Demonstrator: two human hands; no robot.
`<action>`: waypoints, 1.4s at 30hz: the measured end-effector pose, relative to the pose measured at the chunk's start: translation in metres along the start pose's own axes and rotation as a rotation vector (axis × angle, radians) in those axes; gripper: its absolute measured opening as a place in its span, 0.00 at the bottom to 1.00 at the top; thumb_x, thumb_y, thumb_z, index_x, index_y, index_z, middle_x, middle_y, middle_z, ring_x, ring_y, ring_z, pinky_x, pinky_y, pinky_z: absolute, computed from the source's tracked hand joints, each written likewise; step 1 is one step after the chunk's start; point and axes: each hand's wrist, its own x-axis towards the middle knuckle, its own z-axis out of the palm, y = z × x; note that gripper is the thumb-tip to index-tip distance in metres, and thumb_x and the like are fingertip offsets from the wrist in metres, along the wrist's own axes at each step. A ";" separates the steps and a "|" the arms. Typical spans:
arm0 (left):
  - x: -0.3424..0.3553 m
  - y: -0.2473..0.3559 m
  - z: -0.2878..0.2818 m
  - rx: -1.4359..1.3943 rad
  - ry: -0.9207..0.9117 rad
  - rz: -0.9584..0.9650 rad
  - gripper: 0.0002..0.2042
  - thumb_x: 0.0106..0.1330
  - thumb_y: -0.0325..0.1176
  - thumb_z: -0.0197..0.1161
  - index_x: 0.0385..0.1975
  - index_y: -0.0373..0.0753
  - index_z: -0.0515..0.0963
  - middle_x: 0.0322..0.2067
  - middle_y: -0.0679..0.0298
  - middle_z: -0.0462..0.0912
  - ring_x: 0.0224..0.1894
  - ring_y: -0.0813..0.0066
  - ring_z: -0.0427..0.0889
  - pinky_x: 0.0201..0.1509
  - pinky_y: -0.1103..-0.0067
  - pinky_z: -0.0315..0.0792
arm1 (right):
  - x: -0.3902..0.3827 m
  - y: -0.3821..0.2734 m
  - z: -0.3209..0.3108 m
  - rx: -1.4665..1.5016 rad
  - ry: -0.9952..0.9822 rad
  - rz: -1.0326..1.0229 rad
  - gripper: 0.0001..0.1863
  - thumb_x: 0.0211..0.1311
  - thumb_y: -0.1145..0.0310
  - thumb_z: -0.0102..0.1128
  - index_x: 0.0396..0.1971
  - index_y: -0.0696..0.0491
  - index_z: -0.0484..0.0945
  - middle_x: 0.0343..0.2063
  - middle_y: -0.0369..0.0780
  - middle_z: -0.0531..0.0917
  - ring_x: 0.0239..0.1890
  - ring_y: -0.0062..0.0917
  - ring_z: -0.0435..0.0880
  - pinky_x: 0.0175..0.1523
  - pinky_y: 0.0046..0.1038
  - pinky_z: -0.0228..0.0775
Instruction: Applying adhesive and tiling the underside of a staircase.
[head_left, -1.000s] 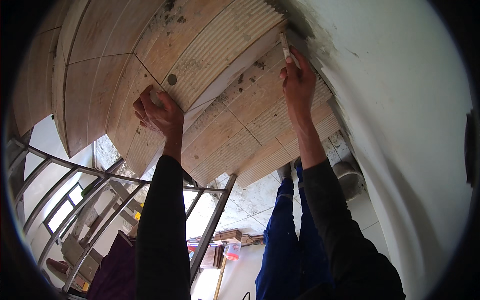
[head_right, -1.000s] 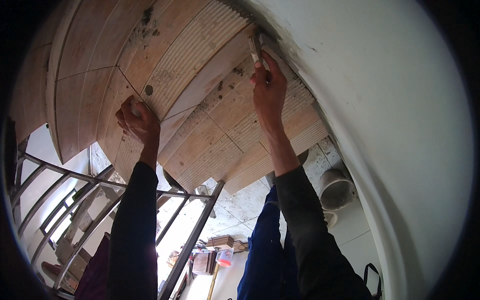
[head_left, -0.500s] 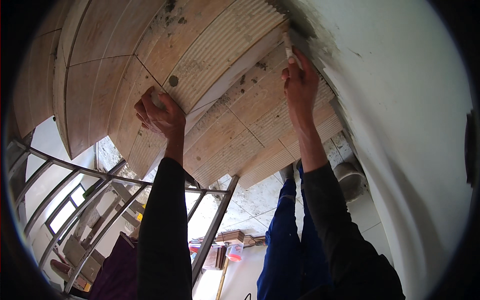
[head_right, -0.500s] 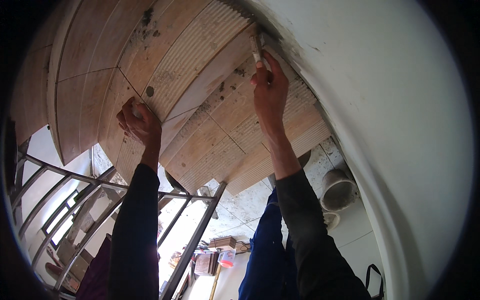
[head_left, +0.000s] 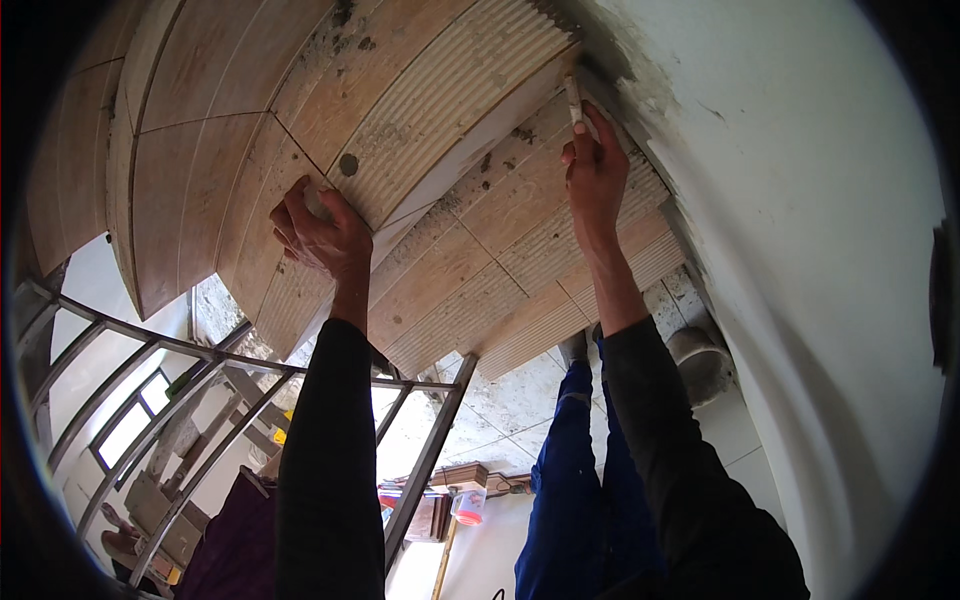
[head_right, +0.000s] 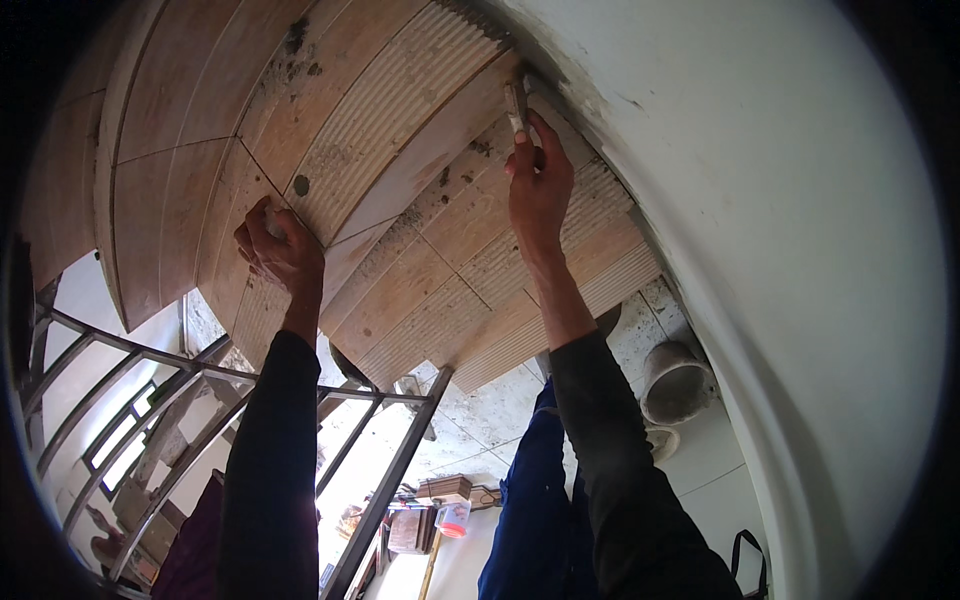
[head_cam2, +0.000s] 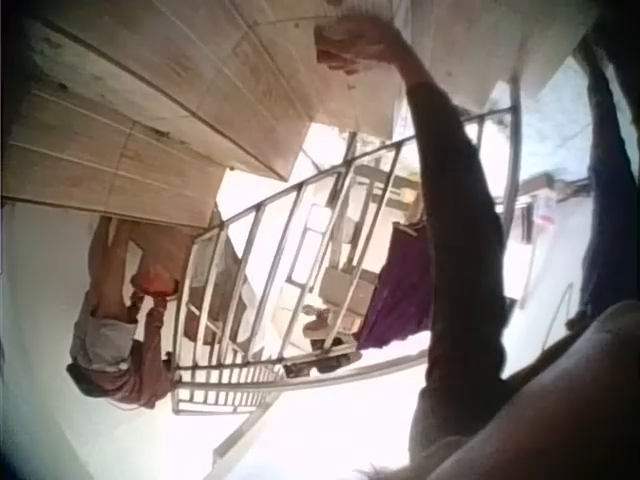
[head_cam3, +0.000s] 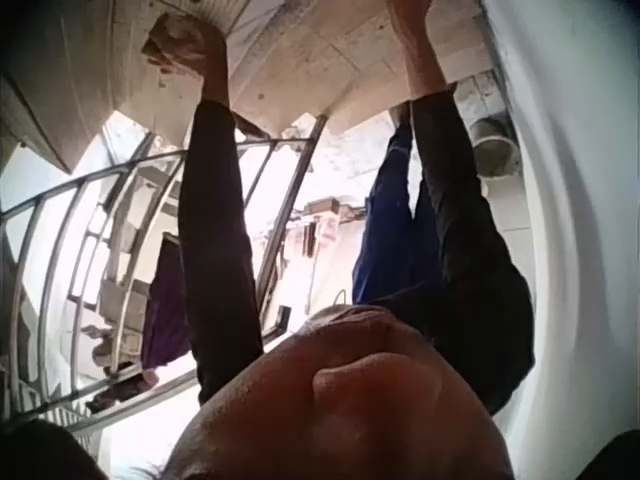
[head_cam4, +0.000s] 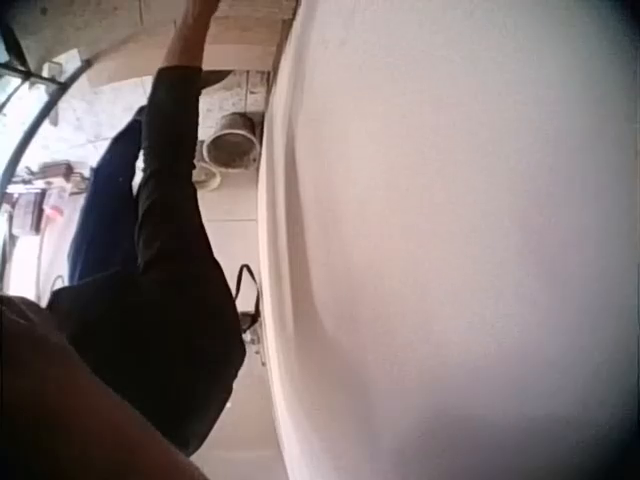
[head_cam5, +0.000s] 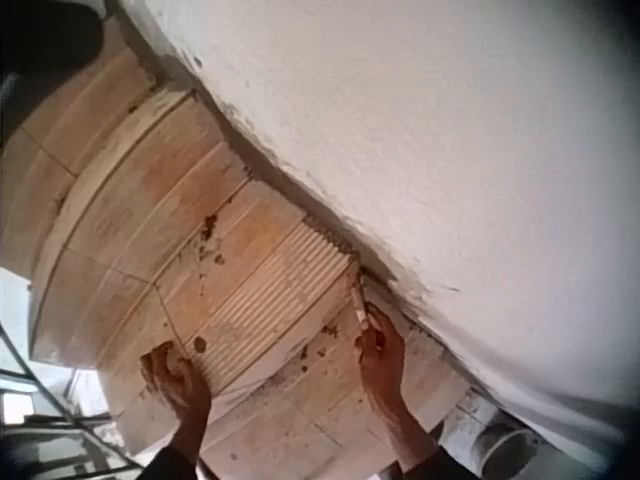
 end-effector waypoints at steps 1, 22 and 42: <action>0.000 0.002 0.001 0.004 0.007 -0.003 0.19 0.68 0.49 0.58 0.55 0.50 0.81 0.53 0.60 0.75 0.58 0.51 0.73 0.59 0.50 0.64 | 0.001 0.004 0.002 0.000 -0.002 0.002 0.22 0.80 0.59 0.60 0.67 0.50 0.77 0.21 0.28 0.77 0.18 0.08 0.64 0.22 0.16 0.56; 0.000 -0.001 -0.001 0.003 0.002 -0.002 0.21 0.67 0.51 0.58 0.56 0.50 0.81 0.53 0.59 0.76 0.58 0.51 0.73 0.60 0.50 0.64 | 0.021 0.024 0.017 0.150 0.019 0.434 0.21 0.81 0.61 0.54 0.66 0.54 0.76 0.21 0.31 0.76 0.19 0.13 0.68 0.24 0.23 0.61; -0.002 0.006 0.001 0.010 0.024 0.010 0.19 0.69 0.48 0.58 0.55 0.51 0.83 0.51 0.57 0.78 0.58 0.50 0.76 0.63 0.52 0.65 | 0.017 0.007 0.001 -0.045 -0.014 0.185 0.20 0.78 0.65 0.56 0.63 0.56 0.79 0.20 0.33 0.75 0.23 0.17 0.71 0.31 0.25 0.64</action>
